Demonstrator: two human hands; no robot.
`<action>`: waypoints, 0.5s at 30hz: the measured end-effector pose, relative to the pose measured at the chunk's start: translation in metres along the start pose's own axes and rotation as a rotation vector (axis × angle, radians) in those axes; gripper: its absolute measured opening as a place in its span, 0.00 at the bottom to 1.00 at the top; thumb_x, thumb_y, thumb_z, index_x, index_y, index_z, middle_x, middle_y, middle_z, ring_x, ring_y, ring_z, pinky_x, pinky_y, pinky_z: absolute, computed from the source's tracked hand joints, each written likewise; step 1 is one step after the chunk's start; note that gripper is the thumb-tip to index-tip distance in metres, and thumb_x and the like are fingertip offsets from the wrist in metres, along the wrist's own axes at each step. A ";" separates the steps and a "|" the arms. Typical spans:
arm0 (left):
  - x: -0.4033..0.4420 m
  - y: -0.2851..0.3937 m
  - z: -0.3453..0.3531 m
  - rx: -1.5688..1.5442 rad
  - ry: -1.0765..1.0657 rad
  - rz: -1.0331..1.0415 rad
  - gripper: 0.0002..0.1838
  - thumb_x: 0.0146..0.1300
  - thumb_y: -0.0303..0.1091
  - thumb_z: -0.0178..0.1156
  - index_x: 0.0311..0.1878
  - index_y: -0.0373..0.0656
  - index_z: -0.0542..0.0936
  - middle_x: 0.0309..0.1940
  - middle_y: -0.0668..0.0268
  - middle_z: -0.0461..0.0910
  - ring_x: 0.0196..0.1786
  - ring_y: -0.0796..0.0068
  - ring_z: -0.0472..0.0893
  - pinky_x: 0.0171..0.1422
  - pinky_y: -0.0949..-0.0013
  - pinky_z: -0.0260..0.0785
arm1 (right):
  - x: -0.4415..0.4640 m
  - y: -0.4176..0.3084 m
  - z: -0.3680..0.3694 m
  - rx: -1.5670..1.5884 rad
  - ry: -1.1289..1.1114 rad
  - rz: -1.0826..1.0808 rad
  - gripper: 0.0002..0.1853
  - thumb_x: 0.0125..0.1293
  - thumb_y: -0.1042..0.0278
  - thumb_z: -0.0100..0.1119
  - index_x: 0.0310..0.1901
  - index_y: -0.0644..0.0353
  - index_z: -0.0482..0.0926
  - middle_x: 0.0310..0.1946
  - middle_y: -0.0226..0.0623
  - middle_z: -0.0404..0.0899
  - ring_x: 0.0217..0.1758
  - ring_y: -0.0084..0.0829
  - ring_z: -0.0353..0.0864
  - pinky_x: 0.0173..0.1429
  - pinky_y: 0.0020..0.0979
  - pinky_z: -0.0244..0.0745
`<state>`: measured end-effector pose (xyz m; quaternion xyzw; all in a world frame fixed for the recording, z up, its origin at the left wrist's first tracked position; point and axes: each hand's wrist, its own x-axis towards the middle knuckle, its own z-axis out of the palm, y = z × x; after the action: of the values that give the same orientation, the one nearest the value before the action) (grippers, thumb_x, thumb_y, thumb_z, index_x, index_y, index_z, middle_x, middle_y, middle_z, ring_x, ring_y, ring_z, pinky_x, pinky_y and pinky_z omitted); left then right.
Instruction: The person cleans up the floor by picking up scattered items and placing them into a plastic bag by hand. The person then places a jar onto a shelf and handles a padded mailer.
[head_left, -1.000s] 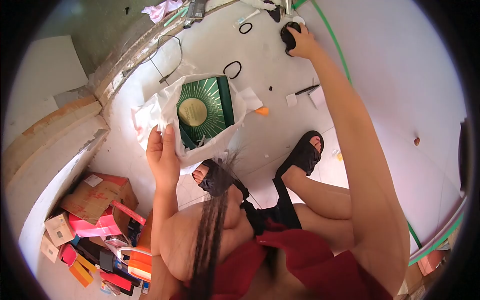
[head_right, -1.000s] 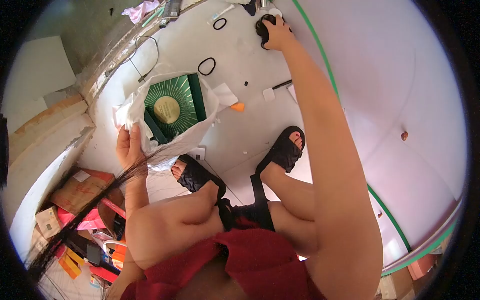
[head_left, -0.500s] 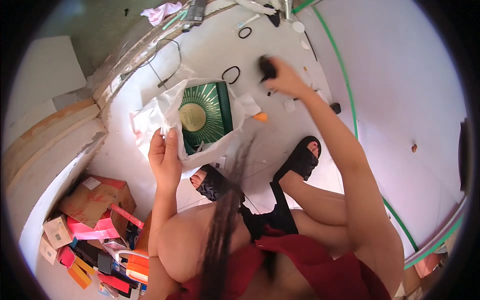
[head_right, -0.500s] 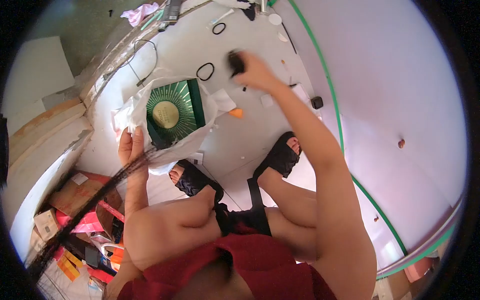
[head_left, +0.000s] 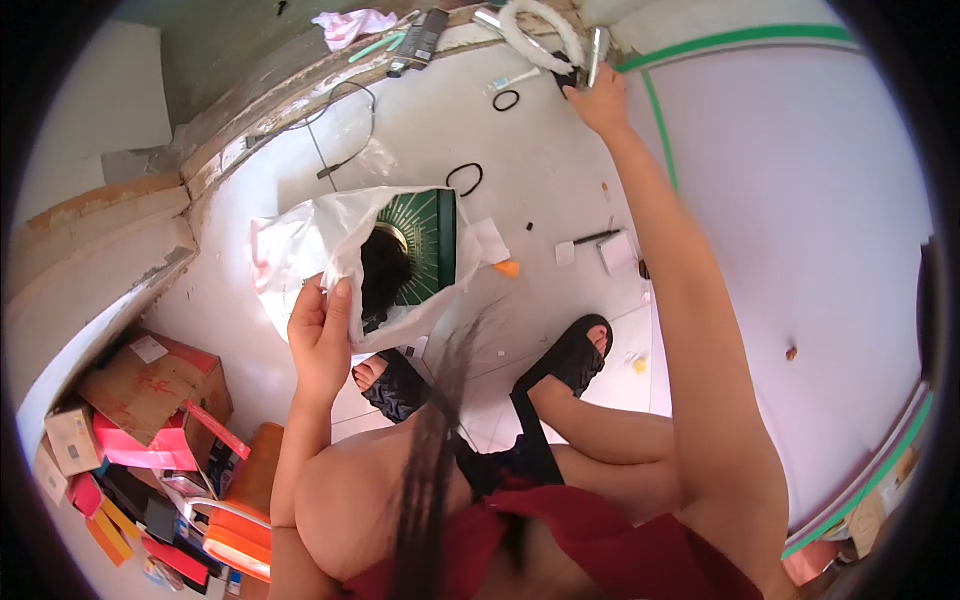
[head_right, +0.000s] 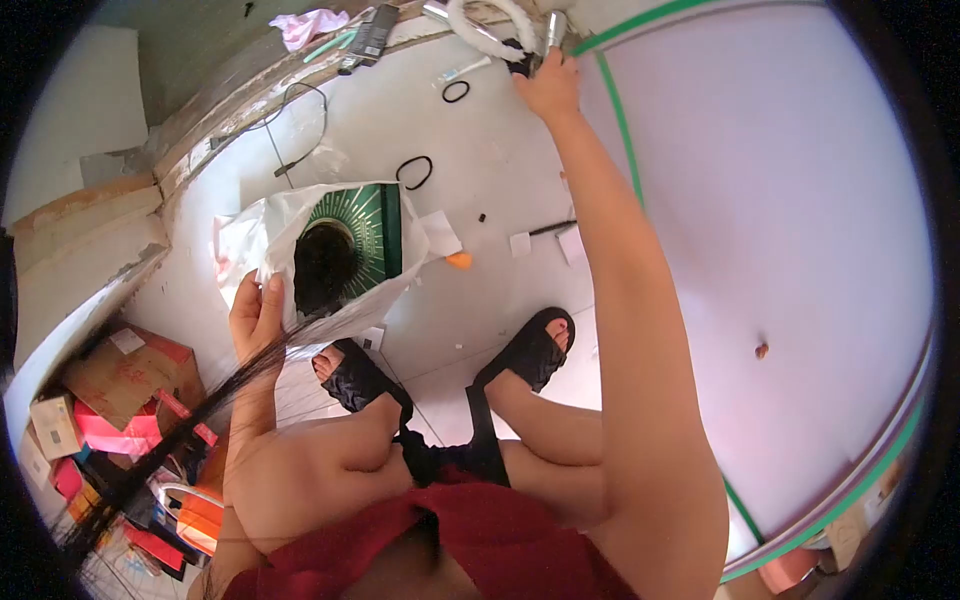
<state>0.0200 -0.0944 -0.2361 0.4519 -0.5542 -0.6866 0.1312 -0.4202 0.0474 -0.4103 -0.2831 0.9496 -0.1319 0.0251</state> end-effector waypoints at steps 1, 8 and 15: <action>-0.001 0.001 -0.002 -0.011 0.007 -0.035 0.11 0.70 0.32 0.53 0.49 0.36 0.73 0.30 0.72 0.78 0.29 0.91 0.71 0.31 0.84 0.62 | 0.009 0.001 0.004 -0.085 -0.003 0.061 0.44 0.49 0.47 0.68 0.64 0.62 0.62 0.58 0.53 0.66 0.58 0.51 0.69 0.62 0.46 0.65; -0.007 0.005 -0.009 0.037 -0.003 -0.100 0.11 0.70 0.34 0.53 0.47 0.35 0.74 0.22 0.73 0.74 0.21 0.90 0.68 0.22 0.82 0.58 | 0.036 -0.005 0.034 -0.254 -0.183 0.181 0.33 0.57 0.45 0.60 0.63 0.42 0.66 0.69 0.53 0.49 0.62 0.59 0.62 0.61 0.55 0.62; -0.004 0.009 -0.003 0.039 -0.031 -0.078 0.10 0.70 0.33 0.52 0.47 0.35 0.74 0.22 0.73 0.74 0.19 0.90 0.66 0.20 0.82 0.56 | -0.014 0.019 0.040 -0.182 0.123 -0.081 0.19 0.56 0.63 0.61 0.50 0.50 0.75 0.60 0.50 0.61 0.56 0.55 0.66 0.57 0.45 0.67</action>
<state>0.0218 -0.0970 -0.2262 0.4650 -0.5517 -0.6870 0.0869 -0.4134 0.0611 -0.4543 -0.3136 0.9453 -0.0631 -0.0646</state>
